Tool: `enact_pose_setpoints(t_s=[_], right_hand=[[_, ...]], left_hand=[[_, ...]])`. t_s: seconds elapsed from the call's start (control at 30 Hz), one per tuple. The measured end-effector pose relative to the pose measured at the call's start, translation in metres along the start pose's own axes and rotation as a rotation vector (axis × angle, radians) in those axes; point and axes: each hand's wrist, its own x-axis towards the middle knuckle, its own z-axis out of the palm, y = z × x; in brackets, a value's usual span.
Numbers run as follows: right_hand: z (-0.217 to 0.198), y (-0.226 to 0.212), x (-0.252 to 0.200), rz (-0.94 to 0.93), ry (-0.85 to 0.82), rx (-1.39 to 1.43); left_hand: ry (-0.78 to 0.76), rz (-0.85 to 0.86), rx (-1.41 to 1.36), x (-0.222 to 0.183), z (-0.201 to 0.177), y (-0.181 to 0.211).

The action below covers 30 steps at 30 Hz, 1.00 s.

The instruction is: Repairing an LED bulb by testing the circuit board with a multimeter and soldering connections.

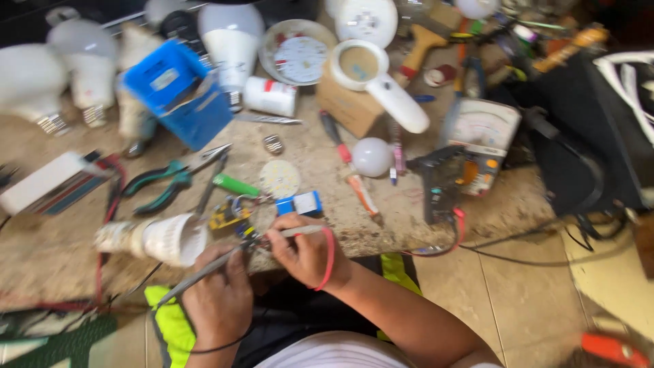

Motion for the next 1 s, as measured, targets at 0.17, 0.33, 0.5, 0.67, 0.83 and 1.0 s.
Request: enact_pose_setpoints(t_s=[0.17, 0.33, 0.5, 0.67, 0.83, 1.0], right_hand=[[0.005, 0.004, -0.006, -0.054, 0.036, -0.195], [0.006, 0.005, -0.007, 0.005, -0.01, -0.19], [0.006, 0.004, -0.01, 0.003, 0.07, -0.109], [0.007, 0.009, 0.003, -0.113, 0.141, -0.028], [0.005, 0.006, 0.001, -0.139, 0.04, -0.07], [-0.002, -0.004, -0.005, -0.112, 0.006, -0.066]], left_hand=[[-0.024, 0.003, -0.215, 0.007, -0.004, 0.008], [0.017, -0.006, -0.172, -0.003, 0.0, 0.004], [0.107, -0.009, -0.348, 0.009, -0.013, 0.018], [0.229, 0.107, -0.252, 0.037, -0.02, 0.034], [0.162, 0.062, -0.204, 0.036, -0.008, 0.024], [0.164, 0.049, -0.268, 0.034, -0.012, 0.026]])
